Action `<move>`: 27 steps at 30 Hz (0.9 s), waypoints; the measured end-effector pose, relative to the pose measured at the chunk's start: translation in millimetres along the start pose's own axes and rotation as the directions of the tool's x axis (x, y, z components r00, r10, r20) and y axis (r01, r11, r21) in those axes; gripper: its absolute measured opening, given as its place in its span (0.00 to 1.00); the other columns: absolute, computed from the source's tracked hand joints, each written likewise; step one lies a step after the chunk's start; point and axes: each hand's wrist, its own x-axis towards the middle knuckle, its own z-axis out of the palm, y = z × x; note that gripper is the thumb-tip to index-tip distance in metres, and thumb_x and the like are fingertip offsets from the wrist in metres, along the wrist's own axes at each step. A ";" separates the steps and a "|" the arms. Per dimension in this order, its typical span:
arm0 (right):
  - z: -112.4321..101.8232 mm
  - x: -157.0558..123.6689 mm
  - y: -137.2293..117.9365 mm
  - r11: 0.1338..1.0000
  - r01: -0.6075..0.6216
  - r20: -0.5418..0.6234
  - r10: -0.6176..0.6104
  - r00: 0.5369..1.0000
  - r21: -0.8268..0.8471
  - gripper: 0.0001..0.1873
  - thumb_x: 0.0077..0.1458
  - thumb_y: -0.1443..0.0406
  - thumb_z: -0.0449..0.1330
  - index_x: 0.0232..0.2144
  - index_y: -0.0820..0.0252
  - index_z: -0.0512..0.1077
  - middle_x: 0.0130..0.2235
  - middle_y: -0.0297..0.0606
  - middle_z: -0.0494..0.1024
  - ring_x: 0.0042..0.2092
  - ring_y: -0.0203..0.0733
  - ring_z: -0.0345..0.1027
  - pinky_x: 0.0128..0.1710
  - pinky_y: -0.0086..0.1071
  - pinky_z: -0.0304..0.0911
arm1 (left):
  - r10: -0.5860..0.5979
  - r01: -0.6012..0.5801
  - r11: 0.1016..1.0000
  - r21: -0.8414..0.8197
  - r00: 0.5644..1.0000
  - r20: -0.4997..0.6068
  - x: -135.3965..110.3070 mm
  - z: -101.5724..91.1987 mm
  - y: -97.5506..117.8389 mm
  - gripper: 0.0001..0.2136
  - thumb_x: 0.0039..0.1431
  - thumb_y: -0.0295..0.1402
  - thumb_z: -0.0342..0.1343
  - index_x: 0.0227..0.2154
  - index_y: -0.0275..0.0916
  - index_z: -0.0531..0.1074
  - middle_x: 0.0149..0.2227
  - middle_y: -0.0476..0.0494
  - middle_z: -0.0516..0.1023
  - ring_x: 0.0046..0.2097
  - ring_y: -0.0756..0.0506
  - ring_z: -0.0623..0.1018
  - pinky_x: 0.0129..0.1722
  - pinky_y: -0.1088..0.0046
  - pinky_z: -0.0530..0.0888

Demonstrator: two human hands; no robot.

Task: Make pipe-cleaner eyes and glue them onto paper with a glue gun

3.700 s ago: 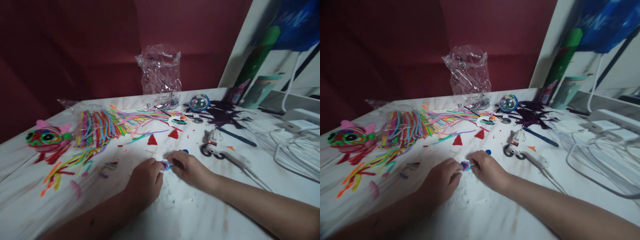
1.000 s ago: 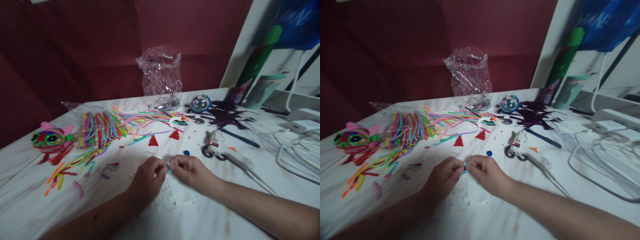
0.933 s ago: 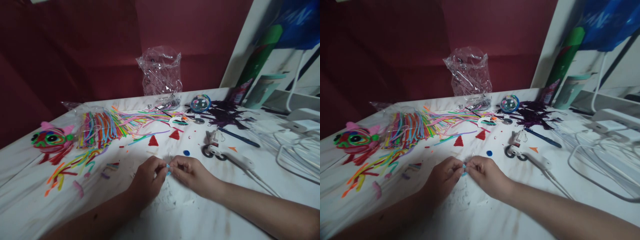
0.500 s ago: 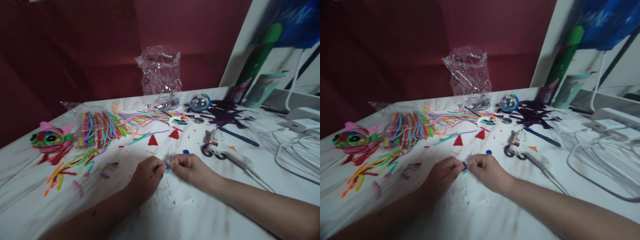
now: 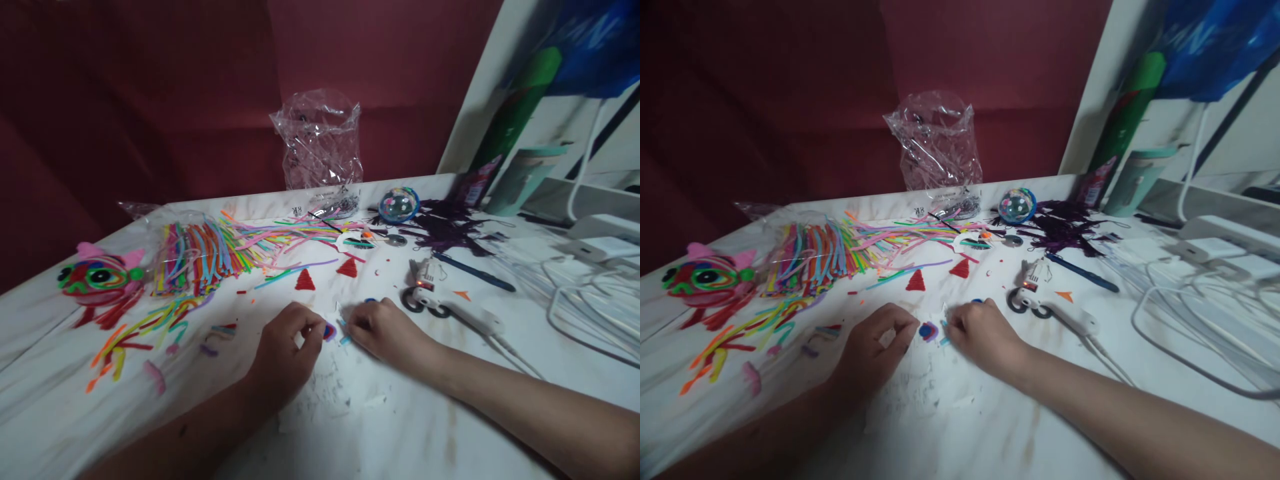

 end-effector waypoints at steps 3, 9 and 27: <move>-1.6 0.6 -0.5 0.997 0.016 -0.022 -0.018 1.000 -0.075 0.07 0.50 0.69 0.56 0.23 0.58 0.71 0.23 0.35 0.75 0.26 0.40 0.65 0.35 0.35 0.56 | 0.028 -0.028 1.000 0.003 1.000 -0.007 -0.3 0.3 0.8 0.07 0.56 0.25 0.50 0.23 0.37 0.67 0.25 0.50 0.69 0.30 0.51 0.70 0.32 0.75 0.67; -0.8 -0.8 4.1 0.988 0.109 -0.023 -0.112 0.993 -0.106 0.06 0.51 0.72 0.56 0.27 0.58 0.72 0.24 0.31 0.75 0.26 0.37 0.66 0.36 0.32 0.57 | 0.075 -0.085 0.988 0.127 0.994 0.080 -3.5 0.5 -2.5 0.08 0.56 0.25 0.49 0.22 0.36 0.67 0.23 0.49 0.68 0.27 0.51 0.69 0.28 0.75 0.65; 13.8 2.6 7.3 0.973 0.224 -0.063 -0.228 0.972 -0.053 0.08 0.48 0.75 0.60 0.30 0.61 0.75 0.28 0.37 0.75 0.32 0.41 0.67 0.36 0.34 0.61 | 0.213 -0.468 0.804 0.367 0.802 0.558 -22.5 9.4 7.5 0.01 0.54 0.24 0.54 0.28 0.33 0.70 0.34 0.41 0.75 0.37 0.42 0.72 0.39 0.62 0.73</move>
